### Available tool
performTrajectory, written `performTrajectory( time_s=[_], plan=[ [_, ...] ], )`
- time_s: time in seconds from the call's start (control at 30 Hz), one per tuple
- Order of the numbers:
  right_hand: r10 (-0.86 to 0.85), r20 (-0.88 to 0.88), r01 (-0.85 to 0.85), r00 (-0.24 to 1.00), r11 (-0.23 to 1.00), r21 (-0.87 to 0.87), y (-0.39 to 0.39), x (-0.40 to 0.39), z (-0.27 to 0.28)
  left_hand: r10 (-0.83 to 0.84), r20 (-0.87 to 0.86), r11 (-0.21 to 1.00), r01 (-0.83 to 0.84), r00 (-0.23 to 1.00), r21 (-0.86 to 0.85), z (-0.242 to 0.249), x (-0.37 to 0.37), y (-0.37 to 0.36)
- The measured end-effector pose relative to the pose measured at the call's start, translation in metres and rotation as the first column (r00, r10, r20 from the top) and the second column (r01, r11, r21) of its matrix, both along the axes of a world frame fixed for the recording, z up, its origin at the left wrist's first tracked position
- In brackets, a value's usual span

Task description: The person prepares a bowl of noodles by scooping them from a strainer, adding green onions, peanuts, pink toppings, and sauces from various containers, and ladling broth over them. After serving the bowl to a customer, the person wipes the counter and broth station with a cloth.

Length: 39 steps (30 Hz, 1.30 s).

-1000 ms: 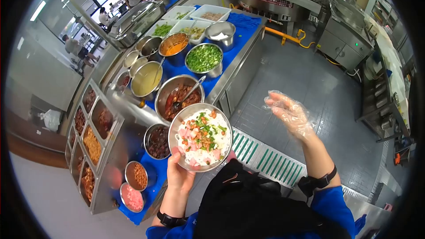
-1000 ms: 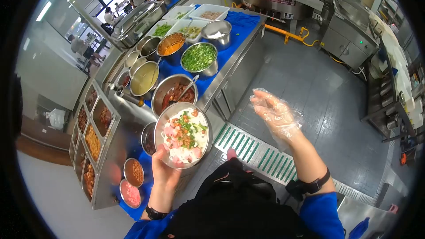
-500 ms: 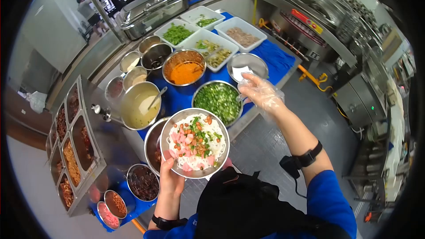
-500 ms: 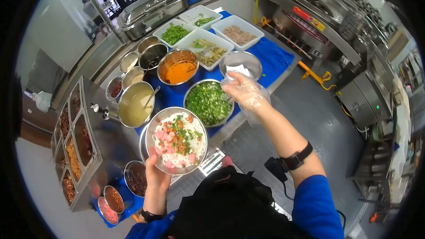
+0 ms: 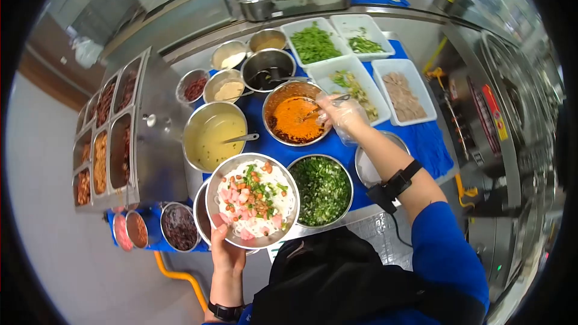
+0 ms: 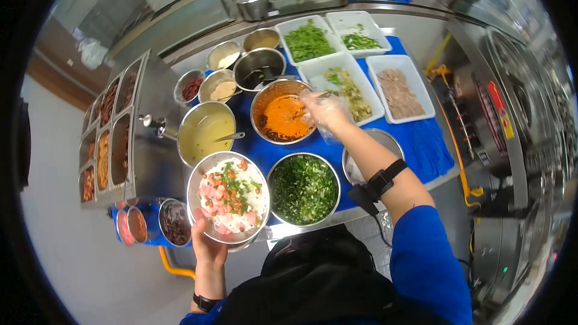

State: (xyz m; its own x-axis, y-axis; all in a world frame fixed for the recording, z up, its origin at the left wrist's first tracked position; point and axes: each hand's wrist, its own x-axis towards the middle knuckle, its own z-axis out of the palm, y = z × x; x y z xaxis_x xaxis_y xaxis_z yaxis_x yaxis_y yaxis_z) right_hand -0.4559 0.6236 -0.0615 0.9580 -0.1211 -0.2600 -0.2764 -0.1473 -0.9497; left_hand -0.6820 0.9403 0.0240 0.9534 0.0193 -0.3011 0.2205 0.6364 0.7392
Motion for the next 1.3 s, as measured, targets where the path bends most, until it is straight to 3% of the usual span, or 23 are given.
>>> performTrajectory(
  time_s=[0.03,0.1,0.17,0.2,0.23,0.33,0.47,0.5,0.6,0.63,0.73,0.87,0.97,1.07,1.1,1.2,1.23,1.3],
  plan=[
    [0.104,0.045,-0.093,0.994,0.976,-0.197,0.010,0.001,0.014,0.048,0.002,0.999,-0.048,0.999,0.008,-0.005,-0.007,-0.002],
    [0.374,0.161,-0.300,0.913,0.885,-0.355,0.017,-0.005,0.061,0.135,-0.029,0.991,-0.135,0.990,0.022,0.000,-0.015,-0.016],
    [0.641,0.217,-0.412,0.736,0.679,-0.607,0.017,-0.003,0.081,0.230,-0.049,0.972,-0.227,0.972,0.059,0.006,-0.022,-0.029],
    [0.754,0.218,-0.419,0.620,0.553,-0.720,0.016,-0.001,0.088,0.252,-0.059,0.967,-0.249,0.966,0.048,0.007,-0.025,-0.031],
    [0.826,0.039,-0.492,0.562,0.372,-0.787,0.017,0.004,0.097,0.270,-0.067,0.963,-0.268,0.961,0.035,0.006,-0.028,-0.032],
    [0.907,0.062,-0.404,0.417,0.245,-0.881,0.004,0.019,0.071,0.308,-0.059,0.951,-0.307,0.950,0.014,-0.004,-0.037,-0.029],
    [0.795,-0.010,-0.502,0.606,0.373,-0.780,-0.006,0.001,0.084,0.327,-0.072,0.945,-0.327,0.942,0.010,0.000,-0.035,-0.029],
    [0.718,0.051,-0.422,0.694,0.463,-0.780,0.001,-0.009,0.066,0.318,-0.048,0.948,-0.318,0.947,-0.010,-0.019,-0.037,-0.018],
    [0.388,-0.004,-0.366,0.922,0.867,-0.337,-0.001,-0.013,0.062,0.317,-0.064,0.947,-0.320,0.946,-0.028,-0.013,-0.034,-0.015],
    [0.489,-0.005,-0.444,0.872,0.787,-0.428,-0.014,0.004,0.052,0.310,-0.060,0.949,-0.312,0.949,-0.035,-0.011,-0.033,-0.014],
    [0.340,0.025,-0.329,0.940,0.925,-0.188,-0.026,0.014,0.035,0.287,-0.045,0.957,-0.288,0.957,-0.031,-0.023,-0.033,-0.002],
    [0.285,-0.057,-0.290,0.957,0.942,-0.168,-0.017,0.010,0.052,0.295,-0.047,0.954,-0.297,0.954,-0.030,-0.022,-0.027,0.001],
    [0.278,0.088,-0.275,0.956,0.960,-0.048,0.000,0.000,0.054,0.280,-0.058,0.959,-0.282,0.958,-0.029,-0.024,-0.023,0.006],
    [0.504,0.210,-0.431,0.838,0.846,-0.314,0.004,0.005,0.041,0.282,-0.038,0.959,-0.283,0.959,-0.016,-0.022,-0.021,0.009],
    [0.618,0.279,-0.439,0.735,0.747,-0.500,0.016,-0.009,0.065,0.281,-0.036,0.959,-0.282,0.959,-0.020,-0.022,-0.021,0.009],
    [0.884,0.133,-0.434,0.449,0.346,-0.832,0.016,0.006,0.054,0.283,-0.037,0.958,-0.284,0.958,-0.028,-0.020,-0.021,0.010],
    [0.920,0.183,-0.444,0.346,0.333,-0.832,0.020,0.000,0.067,0.285,-0.040,0.958,-0.287,0.958,-0.030,-0.021,-0.021,0.011],
    [0.827,-0.193,-0.586,0.528,0.190,-0.788,0.033,-0.012,0.103,0.293,-0.046,0.955,-0.294,0.955,-0.032,-0.022,-0.020,0.011]
  ],
)
